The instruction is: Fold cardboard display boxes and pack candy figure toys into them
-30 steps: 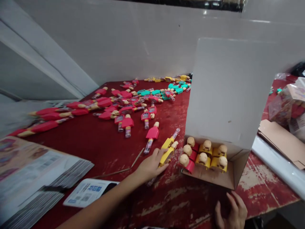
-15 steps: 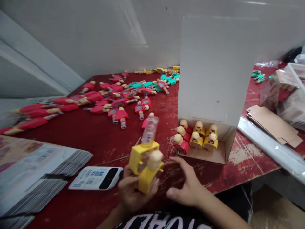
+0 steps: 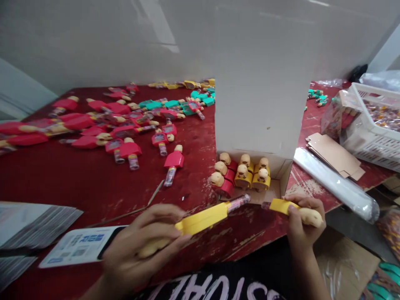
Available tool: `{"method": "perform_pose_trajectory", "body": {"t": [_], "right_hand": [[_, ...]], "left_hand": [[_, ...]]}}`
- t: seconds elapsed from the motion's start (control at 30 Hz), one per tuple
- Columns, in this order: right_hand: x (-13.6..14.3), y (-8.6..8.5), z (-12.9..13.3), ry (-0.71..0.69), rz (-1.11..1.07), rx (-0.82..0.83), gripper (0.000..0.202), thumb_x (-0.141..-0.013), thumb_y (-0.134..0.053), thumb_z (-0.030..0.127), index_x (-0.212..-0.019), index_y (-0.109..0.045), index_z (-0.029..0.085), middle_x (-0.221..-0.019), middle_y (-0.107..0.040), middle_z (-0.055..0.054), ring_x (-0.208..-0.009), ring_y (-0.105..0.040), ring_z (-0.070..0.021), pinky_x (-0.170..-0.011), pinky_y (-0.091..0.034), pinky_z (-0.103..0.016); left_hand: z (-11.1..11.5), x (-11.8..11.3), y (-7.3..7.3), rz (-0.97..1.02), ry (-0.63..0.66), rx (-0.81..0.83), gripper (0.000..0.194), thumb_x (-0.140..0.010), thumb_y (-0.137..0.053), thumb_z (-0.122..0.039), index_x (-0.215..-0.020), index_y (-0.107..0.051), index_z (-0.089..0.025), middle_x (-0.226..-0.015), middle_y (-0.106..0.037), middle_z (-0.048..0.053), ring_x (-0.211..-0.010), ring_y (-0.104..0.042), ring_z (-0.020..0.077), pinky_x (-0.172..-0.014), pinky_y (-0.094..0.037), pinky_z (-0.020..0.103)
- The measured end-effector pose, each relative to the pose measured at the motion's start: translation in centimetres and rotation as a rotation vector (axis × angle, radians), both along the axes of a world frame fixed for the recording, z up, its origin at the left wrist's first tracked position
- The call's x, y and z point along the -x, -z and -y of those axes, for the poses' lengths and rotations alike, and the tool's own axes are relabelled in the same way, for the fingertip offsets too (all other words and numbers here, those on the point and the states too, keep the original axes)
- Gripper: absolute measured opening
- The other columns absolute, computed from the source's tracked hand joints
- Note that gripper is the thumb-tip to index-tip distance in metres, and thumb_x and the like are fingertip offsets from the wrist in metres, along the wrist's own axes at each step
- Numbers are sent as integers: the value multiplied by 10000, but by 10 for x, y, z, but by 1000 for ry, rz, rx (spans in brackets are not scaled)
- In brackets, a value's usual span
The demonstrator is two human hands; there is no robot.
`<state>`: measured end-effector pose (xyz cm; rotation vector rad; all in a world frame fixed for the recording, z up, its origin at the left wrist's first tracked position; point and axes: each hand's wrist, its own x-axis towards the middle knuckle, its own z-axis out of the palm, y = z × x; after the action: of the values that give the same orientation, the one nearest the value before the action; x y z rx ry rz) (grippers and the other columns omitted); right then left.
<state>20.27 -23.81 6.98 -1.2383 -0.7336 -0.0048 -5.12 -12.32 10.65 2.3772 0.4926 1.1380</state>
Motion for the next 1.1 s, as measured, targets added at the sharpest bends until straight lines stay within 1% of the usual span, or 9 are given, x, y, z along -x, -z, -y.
{"method": "perform_pose_trajectory", "body": {"t": [0.13,0.23,0.33,0.43,0.53,0.7,0.93,1.0,1.1], "right_hand": [[-3,22,-16,-110,295,-94,177,-753,-587,80,-824,-465,188,-769,-660,-20,-662,-662,-189,-585,-566,-351],[3,35,-19,-139,475,-118,184,-728,-547,42,-808,-462,184,-797,-646,-34,-682,-665,-188,-569,-576,-335],[13,36,-12,-160,624,-58,170,-697,-528,57,-769,-454,191,-794,-633,-44,-684,-656,-187,-557,-573,-322],[20,29,-7,-279,789,40,160,-672,-502,84,-763,-456,207,-714,-607,-19,-639,-636,-171,-537,-560,-306],[18,22,-12,-235,713,73,141,-698,-504,94,-780,-463,201,-712,-599,-19,-620,-624,-160,-515,-534,-275],[-6,13,-44,-98,266,148,134,-764,-532,134,-773,-418,204,-656,-493,30,-546,-548,-123,-493,-463,-242],[-1,24,-73,19,547,259,224,-699,-536,183,-871,-393,211,-890,-436,-38,-890,-477,-217,-774,-442,-401],[2,30,-75,52,557,277,293,-688,-535,200,-941,-389,212,-965,-433,-60,-989,-457,-252,-840,-425,-453],[-1,35,-75,-11,524,289,429,-692,-541,212,-1087,-373,204,-1067,-430,-88,-1049,-447,-260,-882,-425,-467]], "left_hand": [[-10,-39,2,-118,70,-184,156,-926,-513,-215,-792,-548,-143,-860,-644,36,-845,-641,126,-732,-536,201],[-13,-54,4,-230,110,-240,256,-961,-426,-272,-791,-551,-128,-815,-651,49,-803,-649,152,-712,-547,244],[-13,-58,-1,-334,204,-242,285,-971,-382,-256,-778,-548,-128,-779,-633,43,-734,-633,151,-667,-539,251],[-10,-58,-6,-391,270,-274,279,-968,-372,-223,-759,-534,-133,-778,-619,37,-683,-614,149,-602,-511,247],[-11,-60,-9,-412,279,-260,269,-956,-397,-212,-740,-539,-138,-765,-608,34,-639,-589,144,-561,-480,242],[-20,-69,-11,-438,249,-103,213,-920,-483,-220,-731,-549,-148,-703,-571,11,-602,-549,128,-544,-438,227],[-17,-102,-20,-641,151,-320,243,-855,-624,-324,-709,-548,-145,-648,-575,13,-531,-554,168,-442,-313,272],[-20,-115,-29,-818,131,-290,257,-847,-638,-350,-719,-556,-143,-654,-584,21,-551,-583,189,-440,-306,268],[-27,-131,-40,-1088,33,-152,287,-830,-646,-433,-829,-582,-153,-721,-617,48,-649,-633,253,-475,-363,275]]}}
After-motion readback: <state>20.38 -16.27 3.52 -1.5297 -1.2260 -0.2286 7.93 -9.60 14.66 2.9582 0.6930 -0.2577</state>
